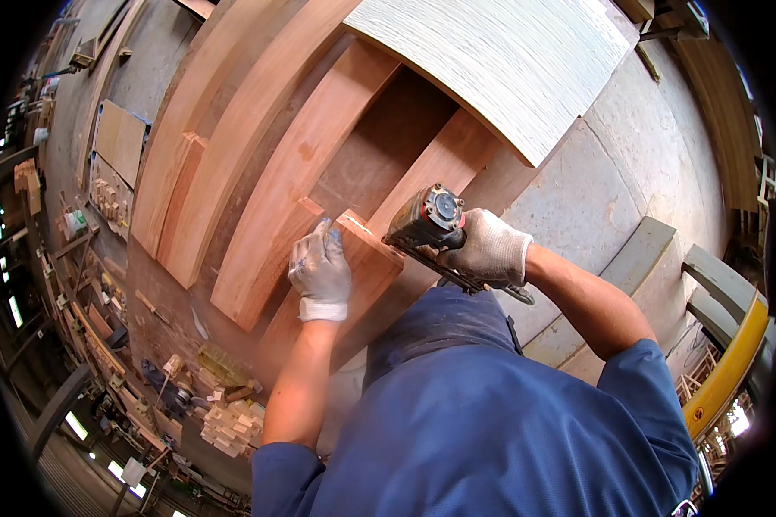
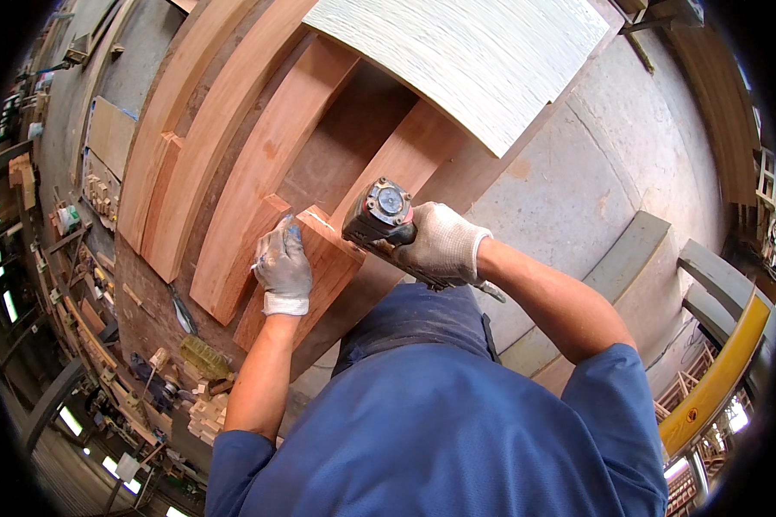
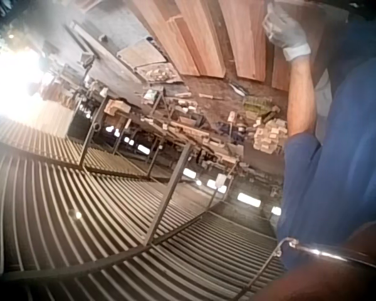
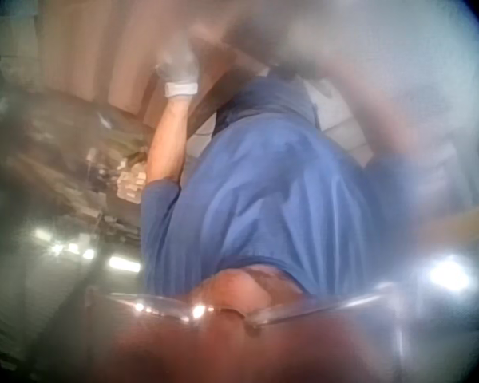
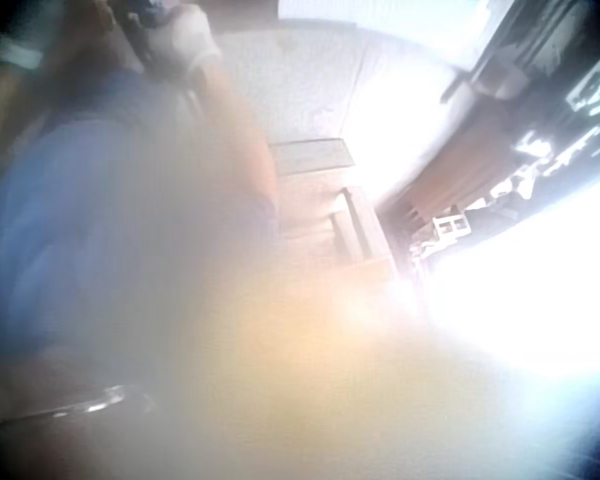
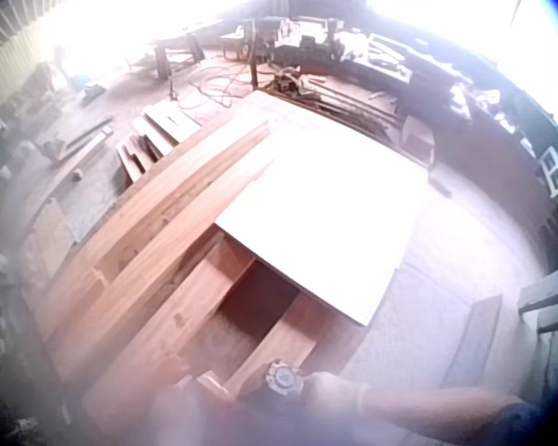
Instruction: The person applies glue to a white board and attaches it to a stack of wooden planks. They then use a nail gun to secure the board and additional wooden pieces to the structure, assembling a wooden frame.
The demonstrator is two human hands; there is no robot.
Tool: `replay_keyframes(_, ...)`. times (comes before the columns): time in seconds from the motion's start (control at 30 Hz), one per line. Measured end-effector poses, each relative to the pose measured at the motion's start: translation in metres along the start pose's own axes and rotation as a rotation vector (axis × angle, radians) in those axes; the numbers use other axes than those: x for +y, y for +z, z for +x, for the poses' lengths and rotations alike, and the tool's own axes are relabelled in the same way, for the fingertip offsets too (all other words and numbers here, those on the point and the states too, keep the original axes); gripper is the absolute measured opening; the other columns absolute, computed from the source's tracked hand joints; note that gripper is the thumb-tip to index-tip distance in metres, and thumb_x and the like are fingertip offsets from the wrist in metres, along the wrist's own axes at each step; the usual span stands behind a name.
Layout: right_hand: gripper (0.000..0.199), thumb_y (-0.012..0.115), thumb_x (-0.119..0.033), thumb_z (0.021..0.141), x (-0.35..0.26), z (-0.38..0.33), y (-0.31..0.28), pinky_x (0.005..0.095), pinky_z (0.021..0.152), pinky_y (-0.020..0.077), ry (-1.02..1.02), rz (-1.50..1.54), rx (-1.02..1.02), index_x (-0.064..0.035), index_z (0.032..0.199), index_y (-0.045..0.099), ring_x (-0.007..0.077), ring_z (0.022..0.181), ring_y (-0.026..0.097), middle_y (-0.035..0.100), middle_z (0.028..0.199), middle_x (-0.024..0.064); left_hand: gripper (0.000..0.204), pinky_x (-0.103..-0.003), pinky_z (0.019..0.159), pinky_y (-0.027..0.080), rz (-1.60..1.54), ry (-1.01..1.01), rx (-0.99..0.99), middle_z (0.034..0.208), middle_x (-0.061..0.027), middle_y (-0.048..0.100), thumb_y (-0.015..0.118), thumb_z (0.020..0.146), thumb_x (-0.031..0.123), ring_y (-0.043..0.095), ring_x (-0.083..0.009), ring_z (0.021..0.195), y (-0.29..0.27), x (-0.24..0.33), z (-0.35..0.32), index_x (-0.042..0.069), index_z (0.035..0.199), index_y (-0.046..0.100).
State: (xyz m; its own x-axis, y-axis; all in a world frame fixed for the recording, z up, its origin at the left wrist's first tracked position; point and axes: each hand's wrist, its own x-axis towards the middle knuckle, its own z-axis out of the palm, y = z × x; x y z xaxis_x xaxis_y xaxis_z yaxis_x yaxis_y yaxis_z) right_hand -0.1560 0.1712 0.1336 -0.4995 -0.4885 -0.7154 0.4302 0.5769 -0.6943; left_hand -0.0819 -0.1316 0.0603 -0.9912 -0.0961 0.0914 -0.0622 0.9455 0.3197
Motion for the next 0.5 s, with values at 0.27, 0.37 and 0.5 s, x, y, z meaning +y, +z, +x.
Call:
replay_keyframes(0.27,0.028,0.075,-0.027,0.099,-0.006,-0.003,0.0,0.0372,0.065,0.0576,-0.003,-0.002,0.023,-0.0025,0.111,0.075,0.0164,0.067,0.068,0.075,0.08,0.0094,0.025,-0.048,0.087,0.058,-0.003,-0.006,-0.007,0.107,-0.0138,0.079,0.07,0.102,0.023,0.072,-0.0359,0.098,-0.001,0.0,0.0,0.007,0.12,0.078)
replay_keyframes(0.37,0.029,0.078,-0.018,0.091,-0.024,-0.015,-0.007,0.0343,0.069,0.0586,0.08,0.053,0.013,-0.0009,0.115,0.077,0.0125,0.074,0.069,0.077,0.086,0.0081,0.025,-0.048,0.086,0.058,-0.009,0.006,0.007,0.107,-0.0138,0.079,0.07,0.103,0.023,0.072,-0.036,0.098,-0.001,0.0,0.0,0.007,0.12,0.078)
replay_keyframes(0.5,0.025,0.076,-0.02,0.094,-0.012,-0.033,-0.011,0.0338,0.065,0.0574,0.139,0.108,0.033,-0.0027,0.111,0.076,0.0126,0.07,0.068,0.074,0.081,0.0064,0.024,-0.048,0.087,0.058,-0.018,0.012,0.029,0.106,-0.0144,0.079,0.07,0.104,0.024,0.072,-0.0362,0.098,0.0,0.0,-0.002,0.007,0.119,0.078)
